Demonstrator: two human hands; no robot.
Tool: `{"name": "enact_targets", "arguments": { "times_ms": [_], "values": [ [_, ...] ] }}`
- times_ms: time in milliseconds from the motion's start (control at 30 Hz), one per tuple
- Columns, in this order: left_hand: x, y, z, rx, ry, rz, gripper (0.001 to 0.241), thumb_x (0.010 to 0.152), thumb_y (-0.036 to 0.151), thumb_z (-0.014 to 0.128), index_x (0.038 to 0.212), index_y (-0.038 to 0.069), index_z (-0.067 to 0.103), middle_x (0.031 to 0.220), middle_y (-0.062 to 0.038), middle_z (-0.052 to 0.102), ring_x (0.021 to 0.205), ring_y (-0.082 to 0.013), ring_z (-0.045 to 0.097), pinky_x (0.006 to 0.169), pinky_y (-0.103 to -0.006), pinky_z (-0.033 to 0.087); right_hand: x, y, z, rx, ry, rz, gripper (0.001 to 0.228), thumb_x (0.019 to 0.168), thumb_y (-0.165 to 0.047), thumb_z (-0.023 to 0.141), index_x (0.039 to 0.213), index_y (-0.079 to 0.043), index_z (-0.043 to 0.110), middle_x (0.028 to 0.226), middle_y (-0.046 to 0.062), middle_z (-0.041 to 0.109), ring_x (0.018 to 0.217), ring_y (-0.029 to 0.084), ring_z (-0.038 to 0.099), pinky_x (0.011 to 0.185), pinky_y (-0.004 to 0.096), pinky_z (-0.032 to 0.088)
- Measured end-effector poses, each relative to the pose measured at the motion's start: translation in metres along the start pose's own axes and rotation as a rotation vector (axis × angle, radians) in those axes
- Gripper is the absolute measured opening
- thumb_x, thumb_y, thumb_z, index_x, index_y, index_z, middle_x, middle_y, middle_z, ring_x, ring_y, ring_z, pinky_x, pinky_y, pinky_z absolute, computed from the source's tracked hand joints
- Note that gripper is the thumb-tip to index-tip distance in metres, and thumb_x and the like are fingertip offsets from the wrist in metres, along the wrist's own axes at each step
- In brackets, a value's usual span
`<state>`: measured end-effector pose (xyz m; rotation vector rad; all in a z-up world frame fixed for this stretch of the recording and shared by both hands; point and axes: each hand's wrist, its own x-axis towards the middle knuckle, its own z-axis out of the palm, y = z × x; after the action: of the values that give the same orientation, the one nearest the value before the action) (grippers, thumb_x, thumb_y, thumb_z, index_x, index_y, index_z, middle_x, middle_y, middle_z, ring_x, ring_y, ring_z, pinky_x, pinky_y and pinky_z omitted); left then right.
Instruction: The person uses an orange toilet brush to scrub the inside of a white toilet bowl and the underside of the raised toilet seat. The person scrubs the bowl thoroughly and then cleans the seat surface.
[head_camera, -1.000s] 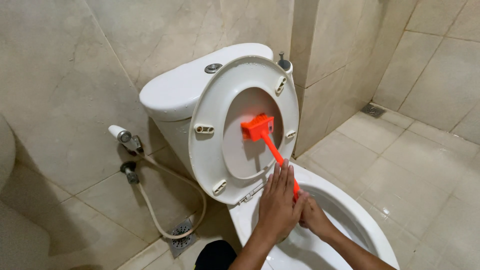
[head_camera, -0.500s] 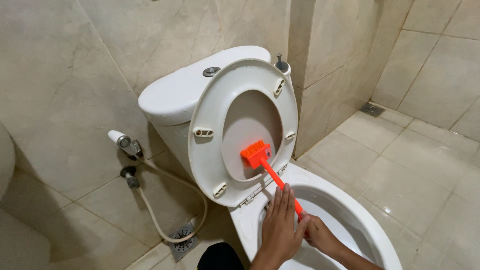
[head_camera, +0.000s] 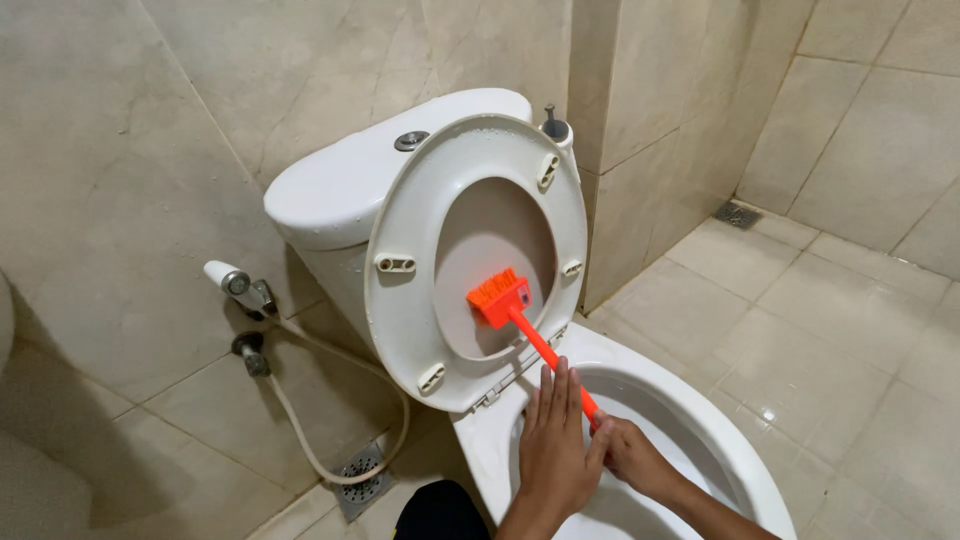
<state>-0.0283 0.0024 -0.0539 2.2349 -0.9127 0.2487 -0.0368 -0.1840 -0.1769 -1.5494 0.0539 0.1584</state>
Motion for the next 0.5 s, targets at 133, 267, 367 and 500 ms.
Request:
{"name": "enact_targets", "arguments": {
  "times_ms": [133, 267, 367, 500],
  "values": [
    [0.010, 0.003, -0.015, 0.005, 0.003, 0.014, 0.077, 0.106, 0.040, 0.050, 0.157, -0.012, 0.026, 0.170, -0.025, 0.018, 0.158, -0.0414, 0.012, 0.124, -0.0514, 0.012, 0.006, -0.019, 0.009, 0.019, 0.043, 0.040, 0.053, 0.106, -0.052, 0.032, 0.082, -0.010, 0.052, 0.060, -0.006, 0.039, 0.049, 0.008, 0.033, 0.044, 0.028, 0.028],
    [0.032, 0.017, -0.045, 0.068, 0.106, 0.058, 0.074, 0.106, 0.040, 0.051, 0.157, -0.009, 0.030, 0.170, -0.023, 0.023, 0.159, -0.0396, 0.016, 0.126, -0.0508, 0.015, 0.006, -0.072, 0.020, 0.017, 0.085, 0.006, 0.054, 0.106, -0.054, 0.030, 0.081, -0.010, 0.050, 0.057, -0.005, 0.038, 0.047, 0.008, 0.032, 0.042, 0.028, 0.026],
    [0.038, 0.021, -0.050, 0.087, 0.150, 0.085, 0.075, 0.105, 0.039, 0.053, 0.158, -0.009, 0.030, 0.170, -0.024, 0.023, 0.159, -0.0398, 0.016, 0.126, -0.0518, 0.015, 0.007, -0.088, 0.022, 0.060, 0.086, 0.001, 0.052, 0.105, -0.054, 0.029, 0.083, -0.011, 0.050, 0.056, -0.005, 0.038, 0.045, 0.008, 0.031, 0.041, 0.028, 0.025],
    [0.022, 0.007, -0.025, 0.061, 0.098, 0.050, 0.076, 0.105, 0.038, 0.053, 0.157, -0.011, 0.028, 0.169, -0.024, 0.022, 0.158, -0.0419, 0.014, 0.124, -0.0519, 0.016, 0.011, -0.038, 0.015, 0.097, 0.035, 0.019, 0.054, 0.108, -0.054, 0.032, 0.082, -0.009, 0.049, 0.055, -0.004, 0.037, 0.044, 0.009, 0.030, 0.040, 0.027, 0.024]
  ]
}}
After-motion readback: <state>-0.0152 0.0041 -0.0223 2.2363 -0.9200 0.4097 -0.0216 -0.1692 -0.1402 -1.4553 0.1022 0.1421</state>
